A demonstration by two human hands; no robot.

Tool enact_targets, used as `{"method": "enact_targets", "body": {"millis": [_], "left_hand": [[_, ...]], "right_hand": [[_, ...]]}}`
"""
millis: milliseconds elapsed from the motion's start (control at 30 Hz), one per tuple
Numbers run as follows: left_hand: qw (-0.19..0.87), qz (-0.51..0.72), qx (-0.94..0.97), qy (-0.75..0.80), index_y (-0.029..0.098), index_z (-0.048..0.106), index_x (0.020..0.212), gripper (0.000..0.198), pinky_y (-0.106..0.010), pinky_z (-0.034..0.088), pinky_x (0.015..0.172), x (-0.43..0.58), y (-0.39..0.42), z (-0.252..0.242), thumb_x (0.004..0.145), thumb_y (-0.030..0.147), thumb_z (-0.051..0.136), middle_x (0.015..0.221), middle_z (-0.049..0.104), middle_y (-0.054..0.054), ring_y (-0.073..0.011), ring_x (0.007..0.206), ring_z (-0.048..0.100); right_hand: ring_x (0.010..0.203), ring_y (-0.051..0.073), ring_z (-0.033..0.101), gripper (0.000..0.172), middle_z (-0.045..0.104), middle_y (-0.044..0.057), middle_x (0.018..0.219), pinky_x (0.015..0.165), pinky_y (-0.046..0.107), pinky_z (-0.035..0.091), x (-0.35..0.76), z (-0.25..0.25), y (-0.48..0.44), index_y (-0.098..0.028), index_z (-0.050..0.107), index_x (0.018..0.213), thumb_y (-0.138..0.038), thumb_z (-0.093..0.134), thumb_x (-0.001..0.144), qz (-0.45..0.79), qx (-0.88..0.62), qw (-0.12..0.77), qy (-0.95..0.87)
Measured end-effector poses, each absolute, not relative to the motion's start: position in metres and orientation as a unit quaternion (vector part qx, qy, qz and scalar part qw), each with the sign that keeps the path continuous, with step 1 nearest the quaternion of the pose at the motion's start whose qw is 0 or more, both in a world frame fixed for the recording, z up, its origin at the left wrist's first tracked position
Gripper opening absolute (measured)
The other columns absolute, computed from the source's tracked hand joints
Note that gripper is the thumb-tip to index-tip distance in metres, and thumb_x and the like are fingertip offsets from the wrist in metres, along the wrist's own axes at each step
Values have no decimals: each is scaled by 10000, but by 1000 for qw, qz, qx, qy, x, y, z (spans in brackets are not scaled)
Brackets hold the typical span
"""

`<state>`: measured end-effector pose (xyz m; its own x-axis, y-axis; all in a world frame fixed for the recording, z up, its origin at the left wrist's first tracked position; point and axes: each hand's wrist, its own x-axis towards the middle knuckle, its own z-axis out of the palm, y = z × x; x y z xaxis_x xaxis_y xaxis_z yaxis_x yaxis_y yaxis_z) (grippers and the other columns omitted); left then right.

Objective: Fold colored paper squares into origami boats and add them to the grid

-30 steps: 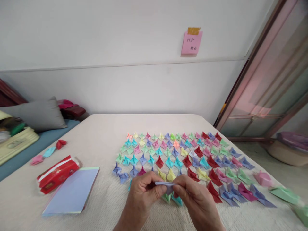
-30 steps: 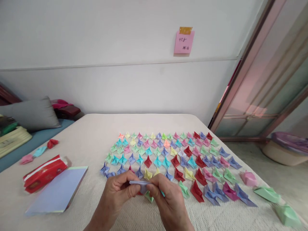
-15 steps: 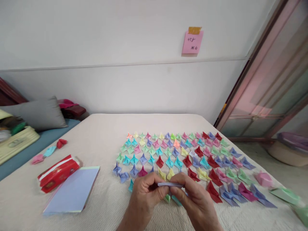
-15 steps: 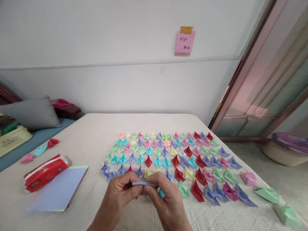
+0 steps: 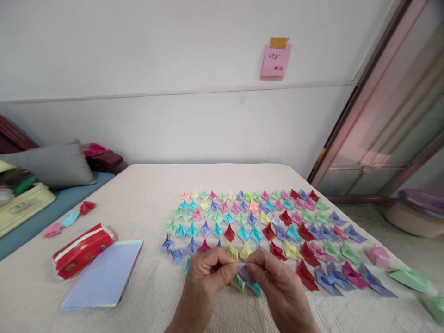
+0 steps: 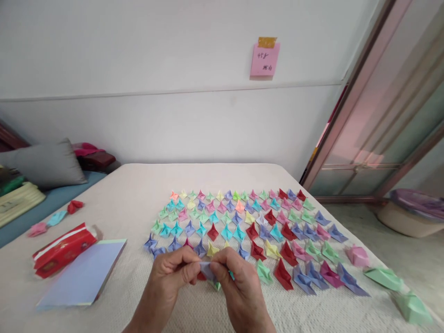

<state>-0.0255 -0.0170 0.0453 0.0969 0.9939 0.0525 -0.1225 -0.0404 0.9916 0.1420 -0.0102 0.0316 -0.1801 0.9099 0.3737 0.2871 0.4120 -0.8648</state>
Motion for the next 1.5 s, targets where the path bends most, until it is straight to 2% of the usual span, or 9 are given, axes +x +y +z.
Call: {"method": "enact_targets", "body": {"millis": [267, 433, 600, 900, 1033, 1200, 1333, 1400, 1500], "left_hand": [[576, 505, 499, 405, 156, 679, 692, 209, -224, 320, 543, -19, -16, 45, 754, 345, 745, 588, 516, 25, -110, 569, 422], [553, 523, 488, 427, 157, 651, 621, 221, -233, 296, 549, -22, -19, 44, 772, 307, 710, 555, 467, 37, -106, 562, 383], [550, 525, 482, 436, 156, 665, 591, 226, -243, 307, 561, -26, -18, 41, 749, 302, 736, 538, 509, 25, -115, 561, 416], [577, 547, 439, 418, 148, 670, 624, 287, -234, 331, 549, -25, -13, 34, 833, 344, 678, 522, 555, 13, -107, 530, 455], [619, 499, 455, 399, 143, 720, 789, 194, -218, 357, 551, -21, -12, 38, 753, 331, 753, 606, 600, 5, -107, 564, 474], [612, 445, 511, 408, 125, 742, 706, 173, -231, 391, 528, -13, -13, 39, 749, 286, 693, 650, 641, -43, -129, 569, 497], [557, 459, 525, 452, 142, 698, 646, 168, -224, 360, 497, -14, -16, 41, 750, 274, 691, 553, 524, 11, -118, 527, 445], [518, 463, 548, 466, 153, 649, 609, 214, -224, 333, 501, -15, -18, 42, 778, 281, 681, 530, 461, 33, -111, 523, 418], [462, 464, 591, 471, 163, 574, 568, 302, -226, 295, 511, -15, -18, 43, 828, 294, 650, 538, 426, 46, -103, 534, 384]], "right_hand": [[572, 133, 511, 259, 547, -27, 620, 530, 229, 380, 141, 30, -11, -214, 562, 691, -283, 544, 939, 320, -419, 485, -698], [595, 141, 546, 216, 606, -16, 640, 549, 231, 405, 138, 31, -12, -217, 641, 749, -337, 586, 920, 388, -409, 494, -662], [541, 131, 509, 306, 558, -22, 561, 514, 232, 374, 140, 20, -11, -202, 629, 645, -387, 628, 889, 409, -420, 522, -620], [509, 133, 515, 352, 589, -2, 518, 513, 242, 381, 141, 31, -6, -181, 672, 654, -477, 642, 841, 499, -430, 502, -561], [476, 121, 475, 388, 537, -20, 481, 484, 235, 360, 141, 34, -4, -189, 586, 577, -463, 626, 848, 461, -452, 510, -568], [470, 118, 486, 340, 529, -35, 501, 457, 222, 374, 139, 24, -4, -201, 586, 624, -408, 581, 894, 430, -443, 524, -586], [549, 134, 534, 51, 566, -32, 642, 503, 228, 435, 139, 28, -11, -227, 646, 909, -254, 612, 883, 280, -449, 538, -656], [595, 132, 549, 140, 587, -11, 763, 527, 228, 452, 138, 34, -15, -239, 619, 994, -166, 609, 875, 190, -431, 542, -696], [687, 138, 593, 158, 591, 28, 892, 569, 229, 481, 136, 39, -19, -229, 605, 965, -96, 567, 891, 140, -394, 514, -749]]}}
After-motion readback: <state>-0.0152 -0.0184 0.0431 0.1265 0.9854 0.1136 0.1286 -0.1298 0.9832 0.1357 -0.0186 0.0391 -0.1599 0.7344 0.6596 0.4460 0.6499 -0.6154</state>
